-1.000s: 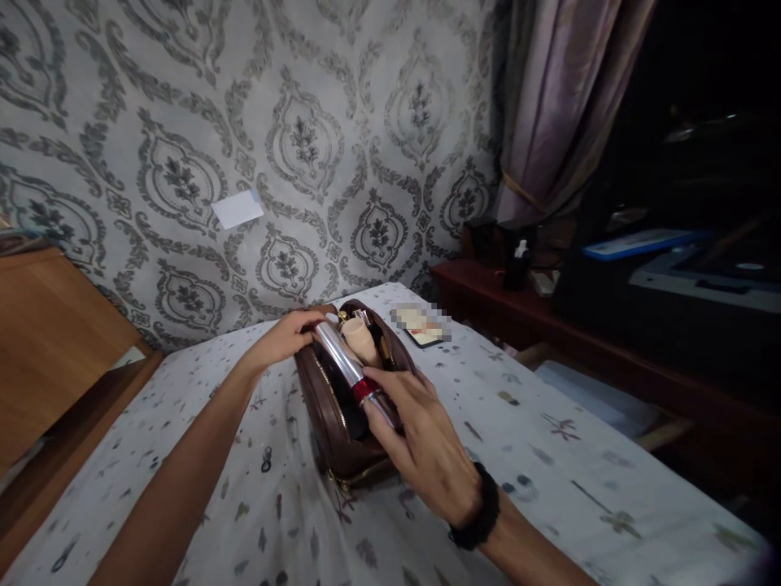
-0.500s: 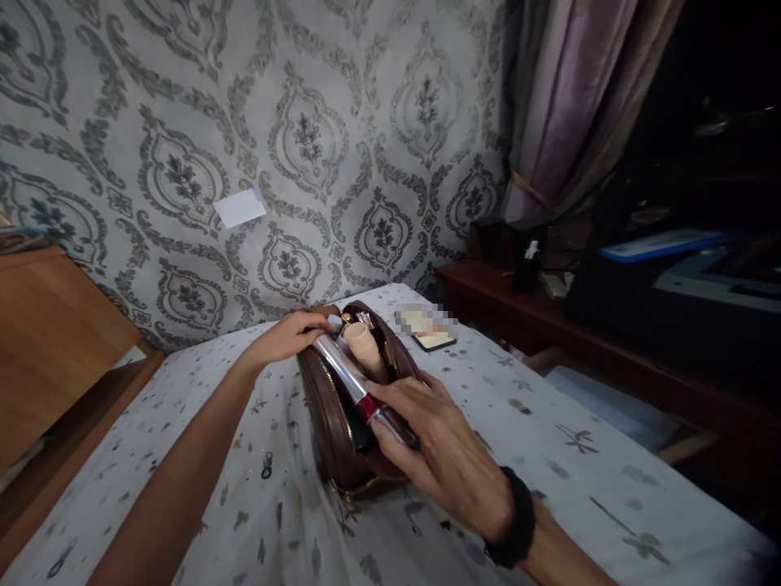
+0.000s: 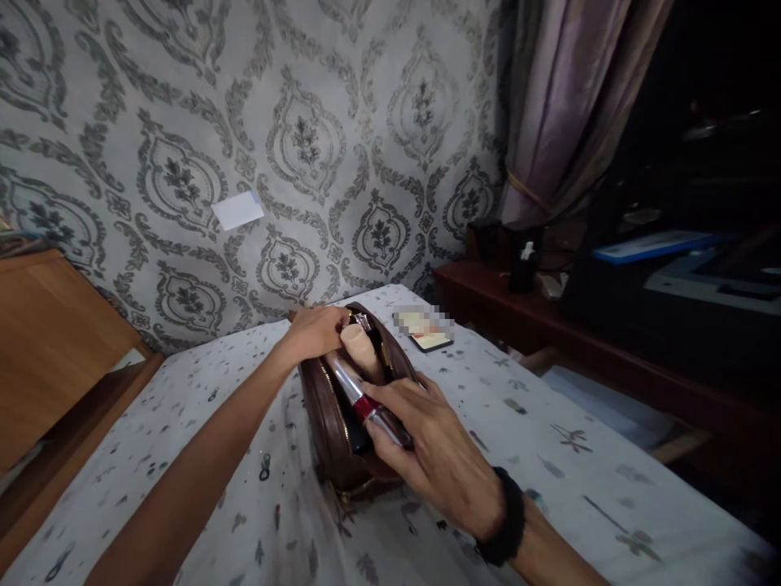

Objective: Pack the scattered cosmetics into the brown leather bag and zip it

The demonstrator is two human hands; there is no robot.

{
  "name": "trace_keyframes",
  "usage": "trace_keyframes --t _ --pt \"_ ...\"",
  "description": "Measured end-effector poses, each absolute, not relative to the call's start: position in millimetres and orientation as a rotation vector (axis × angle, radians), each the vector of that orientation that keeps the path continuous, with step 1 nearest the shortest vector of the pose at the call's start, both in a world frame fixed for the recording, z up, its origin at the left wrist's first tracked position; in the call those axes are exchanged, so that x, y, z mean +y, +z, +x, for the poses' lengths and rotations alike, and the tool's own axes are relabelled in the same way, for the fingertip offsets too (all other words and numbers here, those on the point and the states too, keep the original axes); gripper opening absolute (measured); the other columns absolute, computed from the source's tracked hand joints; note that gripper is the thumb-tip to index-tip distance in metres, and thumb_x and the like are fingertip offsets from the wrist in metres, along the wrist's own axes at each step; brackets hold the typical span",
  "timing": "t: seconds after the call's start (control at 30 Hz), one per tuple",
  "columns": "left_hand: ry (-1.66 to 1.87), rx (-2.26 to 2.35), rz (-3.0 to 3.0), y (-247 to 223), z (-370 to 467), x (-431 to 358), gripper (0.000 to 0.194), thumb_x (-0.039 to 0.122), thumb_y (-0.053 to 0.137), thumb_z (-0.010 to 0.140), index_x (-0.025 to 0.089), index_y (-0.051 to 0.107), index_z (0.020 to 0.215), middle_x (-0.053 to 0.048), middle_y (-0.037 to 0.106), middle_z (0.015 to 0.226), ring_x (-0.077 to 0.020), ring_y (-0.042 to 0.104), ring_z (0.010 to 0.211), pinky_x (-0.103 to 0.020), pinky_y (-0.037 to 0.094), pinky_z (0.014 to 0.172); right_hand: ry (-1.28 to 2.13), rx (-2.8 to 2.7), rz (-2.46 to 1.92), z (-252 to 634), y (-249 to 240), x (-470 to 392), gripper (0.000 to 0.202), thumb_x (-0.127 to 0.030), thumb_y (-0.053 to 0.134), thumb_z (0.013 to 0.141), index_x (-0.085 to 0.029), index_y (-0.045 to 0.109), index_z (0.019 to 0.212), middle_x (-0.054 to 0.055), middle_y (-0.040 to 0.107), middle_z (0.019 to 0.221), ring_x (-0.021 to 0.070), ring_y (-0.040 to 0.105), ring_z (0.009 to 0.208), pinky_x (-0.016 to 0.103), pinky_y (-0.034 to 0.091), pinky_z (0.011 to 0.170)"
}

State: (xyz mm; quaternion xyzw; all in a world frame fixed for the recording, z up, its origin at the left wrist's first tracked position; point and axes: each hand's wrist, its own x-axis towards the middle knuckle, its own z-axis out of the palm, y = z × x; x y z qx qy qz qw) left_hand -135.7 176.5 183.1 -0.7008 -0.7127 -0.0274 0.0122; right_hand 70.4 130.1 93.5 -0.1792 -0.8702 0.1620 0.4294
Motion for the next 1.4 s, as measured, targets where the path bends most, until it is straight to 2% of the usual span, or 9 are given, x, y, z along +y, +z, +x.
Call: trace_keyframes --t 0.17,0.43,0.73,0.93,1.13,1.27,1.4 --pt "-0.232 -2.237 -2.255 182 -146 176 0.015 0.032 0.062 0.072 0.022 0.065 0.083 0.001 0.068 0.076 -0.0182 0.059 0.07 -0.026 0.037 0.06 0.415 -2.193 -0.483 70 95 128 0.028 -0.014 0.054 0.09 -0.017 0.058 0.118 0.006 0.069 0.091 0.0244 0.062 0.089 0.05 0.04 0.096" --pt "-0.486 -2.256 -2.333 175 -174 187 0.019 0.035 0.065 0.069 0.021 0.066 0.08 0.002 0.065 0.07 -0.0164 0.058 0.068 -0.024 0.042 0.061 0.416 -2.204 -0.517 68 96 126 0.031 -0.014 0.051 0.091 -0.019 0.058 0.121 0.006 0.069 0.092 0.0239 0.062 0.089 0.048 0.04 0.096" --pt "-0.34 -2.192 -2.3 169 -169 185 0.021 0.029 0.058 0.078 0.022 0.07 0.094 0.0 0.072 0.083 -0.0195 0.063 0.076 -0.026 0.043 0.068 0.272 -2.351 -0.746 66 107 117 0.034 -0.019 0.047 0.095 -0.018 0.058 0.128 0.008 0.071 0.092 0.0239 0.063 0.09 0.05 0.037 0.1" --pt "-0.776 -2.055 -2.424 166 -175 174 0.031 0.036 0.05 0.088 0.017 0.068 0.105 -0.006 0.073 0.097 -0.0211 0.066 0.091 -0.031 0.048 0.084 0.291 -2.394 -0.848 64 113 116 0.038 -0.021 0.046 0.097 -0.019 0.056 0.134 0.009 0.071 0.097 0.0246 0.064 0.095 0.053 0.035 0.104" --pt "-1.113 -1.863 -2.407 168 -153 139 0.037 0.041 0.041 0.098 0.019 0.066 0.117 -0.008 0.07 0.116 -0.0227 0.062 0.109 -0.034 0.044 0.099 0.301 -2.389 -0.836 63 112 115 0.037 -0.021 0.046 0.097 -0.018 0.055 0.133 0.01 0.071 0.098 0.0256 0.064 0.097 0.053 0.035 0.103" --pt "-1.03 -1.79 -2.471 167 -137 128 0.039 0.042 0.055 0.092 0.021 0.063 0.123 -0.009 0.066 0.123 -0.0249 0.058 0.115 -0.035 0.042 0.102 0.297 -2.387 -0.826 64 111 114 0.036 -0.02 0.045 0.098 -0.017 0.055 0.133 0.011 0.071 0.102 0.0256 0.063 0.1 0.052 0.034 0.104" --pt "-0.947 -1.844 -2.501 165 -135 132 0.037 0.04 0.058 0.089 0.02 0.065 0.119 -0.007 0.068 0.116 -0.0243 0.061 0.105 -0.035 0.045 0.096 0.289 -2.344 -0.798 66 107 112 0.032 -0.021 0.048 0.097 -0.017 0.057 0.128 0.01 0.07 0.102 0.0249 0.062 0.102 0.052 0.032 0.107"
